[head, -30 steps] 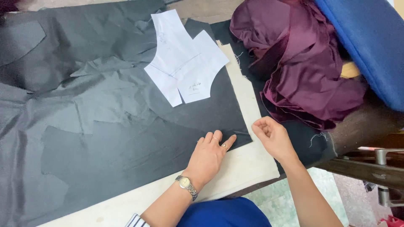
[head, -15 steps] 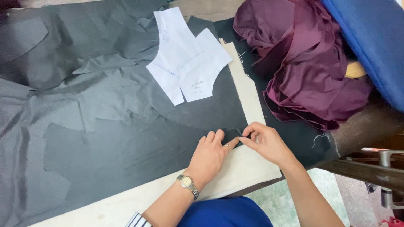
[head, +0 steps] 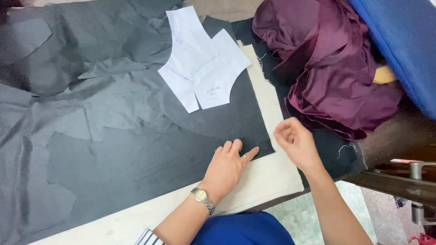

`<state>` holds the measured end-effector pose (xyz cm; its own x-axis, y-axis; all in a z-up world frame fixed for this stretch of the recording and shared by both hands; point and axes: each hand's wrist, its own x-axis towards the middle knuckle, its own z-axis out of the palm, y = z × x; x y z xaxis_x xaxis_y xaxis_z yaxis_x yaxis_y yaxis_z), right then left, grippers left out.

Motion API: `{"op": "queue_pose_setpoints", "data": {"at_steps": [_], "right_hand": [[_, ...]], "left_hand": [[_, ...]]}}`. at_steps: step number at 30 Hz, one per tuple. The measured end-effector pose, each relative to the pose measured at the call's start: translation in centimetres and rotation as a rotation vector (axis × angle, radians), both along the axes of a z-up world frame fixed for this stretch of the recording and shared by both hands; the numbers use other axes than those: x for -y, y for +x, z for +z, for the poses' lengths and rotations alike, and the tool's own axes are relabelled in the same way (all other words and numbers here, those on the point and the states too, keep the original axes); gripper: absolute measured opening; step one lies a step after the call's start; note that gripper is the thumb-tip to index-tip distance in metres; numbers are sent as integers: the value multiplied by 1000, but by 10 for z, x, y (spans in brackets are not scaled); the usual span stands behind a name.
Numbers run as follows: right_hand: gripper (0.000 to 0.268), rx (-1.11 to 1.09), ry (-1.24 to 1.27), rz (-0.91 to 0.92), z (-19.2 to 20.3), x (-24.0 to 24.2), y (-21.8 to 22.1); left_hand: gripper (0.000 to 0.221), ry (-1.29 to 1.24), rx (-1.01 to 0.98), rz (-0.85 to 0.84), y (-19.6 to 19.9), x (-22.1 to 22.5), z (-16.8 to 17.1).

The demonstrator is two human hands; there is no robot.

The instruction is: Smoothing out fabric on a work surface and precisely positioning a paper pattern piece on top of it.

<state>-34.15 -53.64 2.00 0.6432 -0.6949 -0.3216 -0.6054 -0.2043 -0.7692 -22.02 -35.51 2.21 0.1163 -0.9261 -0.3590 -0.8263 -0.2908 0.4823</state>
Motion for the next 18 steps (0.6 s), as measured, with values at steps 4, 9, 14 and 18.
{"op": "queue_pose_setpoints", "data": {"at_steps": [4,9,14,18], "right_hand": [[13,13,-124,-60,-3,-1,-6],[26,208,-492,225,-8,-30,2],[45,160,-483,527,-23,-88,24],[54,138,-566,749,-18,-113,33]], "left_hand": [[52,-27,-4,-4,1,-4,-7],[44,-493,93,114,9,-32,-39],[46,-555,389,344,26,-77,-29],[64,-371,578,461,36,-117,-36]]}}
